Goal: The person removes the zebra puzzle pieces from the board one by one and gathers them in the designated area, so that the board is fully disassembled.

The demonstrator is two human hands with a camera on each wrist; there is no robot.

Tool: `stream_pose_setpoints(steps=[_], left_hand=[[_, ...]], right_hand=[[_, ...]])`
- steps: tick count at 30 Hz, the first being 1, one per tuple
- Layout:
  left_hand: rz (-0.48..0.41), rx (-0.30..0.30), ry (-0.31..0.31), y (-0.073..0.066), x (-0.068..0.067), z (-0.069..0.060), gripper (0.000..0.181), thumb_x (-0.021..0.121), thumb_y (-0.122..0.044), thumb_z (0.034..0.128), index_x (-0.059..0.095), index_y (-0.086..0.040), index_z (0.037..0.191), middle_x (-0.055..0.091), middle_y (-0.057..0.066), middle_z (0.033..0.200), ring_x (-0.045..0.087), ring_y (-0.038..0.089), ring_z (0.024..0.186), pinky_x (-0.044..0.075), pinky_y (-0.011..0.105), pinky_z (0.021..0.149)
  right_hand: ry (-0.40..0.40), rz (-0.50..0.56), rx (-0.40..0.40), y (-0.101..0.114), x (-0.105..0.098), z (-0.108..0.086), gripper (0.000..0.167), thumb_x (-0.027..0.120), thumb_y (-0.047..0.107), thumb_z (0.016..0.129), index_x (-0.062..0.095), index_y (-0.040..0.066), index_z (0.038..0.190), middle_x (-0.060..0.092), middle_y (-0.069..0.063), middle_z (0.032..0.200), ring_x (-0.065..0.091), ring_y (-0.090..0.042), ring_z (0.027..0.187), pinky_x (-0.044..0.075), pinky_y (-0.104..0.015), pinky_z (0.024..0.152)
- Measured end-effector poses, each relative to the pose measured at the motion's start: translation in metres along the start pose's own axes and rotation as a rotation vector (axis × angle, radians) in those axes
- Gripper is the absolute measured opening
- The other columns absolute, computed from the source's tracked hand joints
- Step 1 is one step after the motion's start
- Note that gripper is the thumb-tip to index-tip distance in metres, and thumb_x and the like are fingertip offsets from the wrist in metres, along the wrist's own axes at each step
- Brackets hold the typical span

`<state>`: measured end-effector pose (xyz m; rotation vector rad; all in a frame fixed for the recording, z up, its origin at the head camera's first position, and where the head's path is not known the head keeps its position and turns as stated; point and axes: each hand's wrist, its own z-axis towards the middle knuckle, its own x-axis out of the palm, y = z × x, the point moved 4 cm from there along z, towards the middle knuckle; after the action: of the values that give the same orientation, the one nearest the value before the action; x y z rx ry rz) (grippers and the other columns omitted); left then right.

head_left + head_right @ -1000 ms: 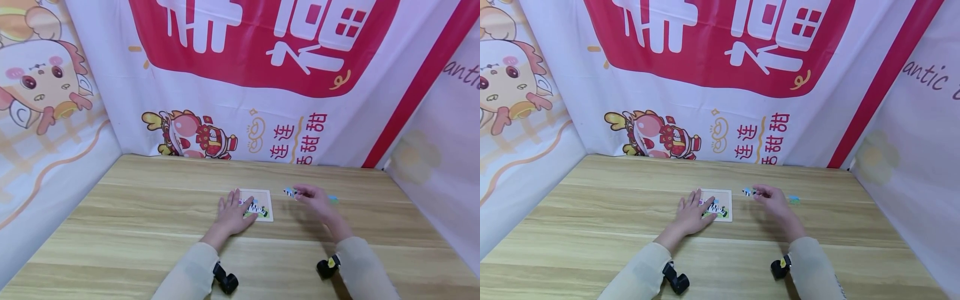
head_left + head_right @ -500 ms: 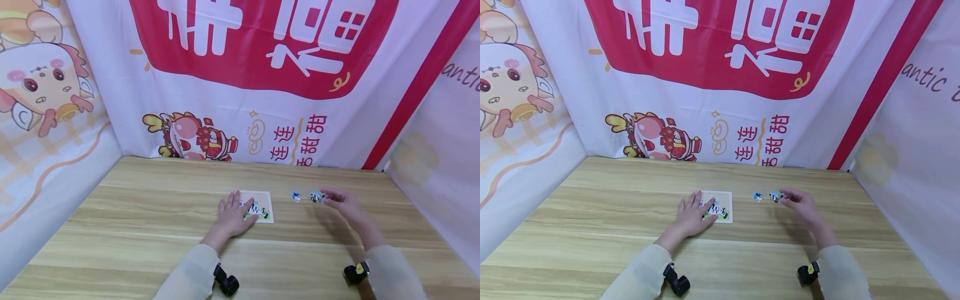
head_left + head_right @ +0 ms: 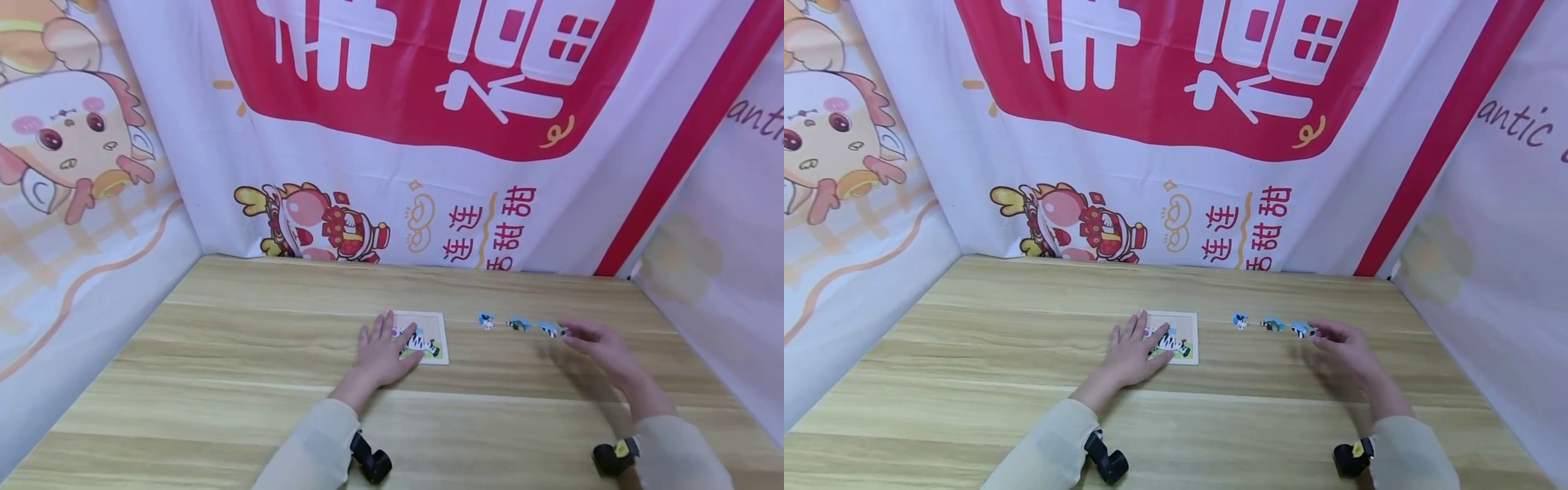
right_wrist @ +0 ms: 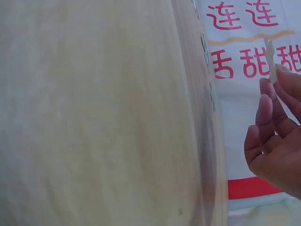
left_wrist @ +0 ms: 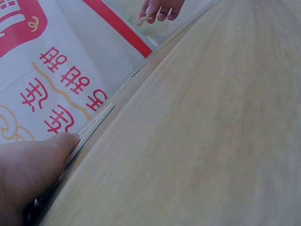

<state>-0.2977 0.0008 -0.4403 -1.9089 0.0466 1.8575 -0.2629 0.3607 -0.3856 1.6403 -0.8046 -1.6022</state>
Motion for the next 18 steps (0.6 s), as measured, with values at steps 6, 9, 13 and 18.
stream_pose_setpoints(steps=[6, 9, 13, 18], left_hand=[[-0.001, -0.001, -0.001, 0.001, 0.0, 0.0, 0.064, 0.028, -0.065, 0.0802, 0.025, -0.033, 0.135, 0.0, 0.014, 0.142, -0.005, 0.03, 0.127, -0.006, 0.052, 0.096], [0.003, -0.004, 0.0, 0.001, 0.001, 0.001, 0.064, 0.027, -0.066, 0.0799, 0.025, -0.033, 0.135, -0.001, 0.013, 0.142, -0.005, 0.03, 0.127, -0.006, 0.051, 0.096], [0.006, -0.003, 0.0, 0.001, 0.001, 0.001, 0.064, 0.027, -0.065, 0.0802, 0.025, -0.033, 0.135, 0.0, 0.014, 0.142, -0.005, 0.03, 0.127, -0.006, 0.052, 0.096], [0.001, 0.0, -0.005, 0.001, 0.001, 0.001, 0.063, 0.028, -0.065, 0.0804, 0.026, -0.033, 0.135, 0.0, 0.014, 0.142, -0.005, 0.03, 0.127, -0.006, 0.052, 0.096]], right_hand=[[0.039, 0.0, 0.103, -0.017, -0.004, -0.002, 0.053, 0.055, 0.031, 0.084, 0.042, 0.003, 0.127, 0.046, -0.018, 0.115, 0.04, -0.028, 0.101, 0.036, -0.041, 0.078], [0.055, 0.057, 0.14, -0.025, -0.004, -0.002, 0.052, 0.056, 0.029, 0.084, 0.042, 0.004, 0.127, 0.046, -0.018, 0.117, 0.039, -0.029, 0.104, 0.034, -0.043, 0.081], [0.059, 0.033, 0.155, -0.034, -0.004, 0.0, 0.049, 0.056, 0.028, 0.084, 0.045, 0.003, 0.124, 0.048, -0.016, 0.116, 0.041, -0.026, 0.102, 0.035, -0.039, 0.082], [0.042, -0.051, 0.133, -0.04, -0.003, -0.001, 0.048, 0.057, 0.029, 0.083, 0.048, 0.0, 0.121, 0.047, -0.021, 0.117, 0.041, -0.031, 0.103, 0.034, -0.044, 0.082]])
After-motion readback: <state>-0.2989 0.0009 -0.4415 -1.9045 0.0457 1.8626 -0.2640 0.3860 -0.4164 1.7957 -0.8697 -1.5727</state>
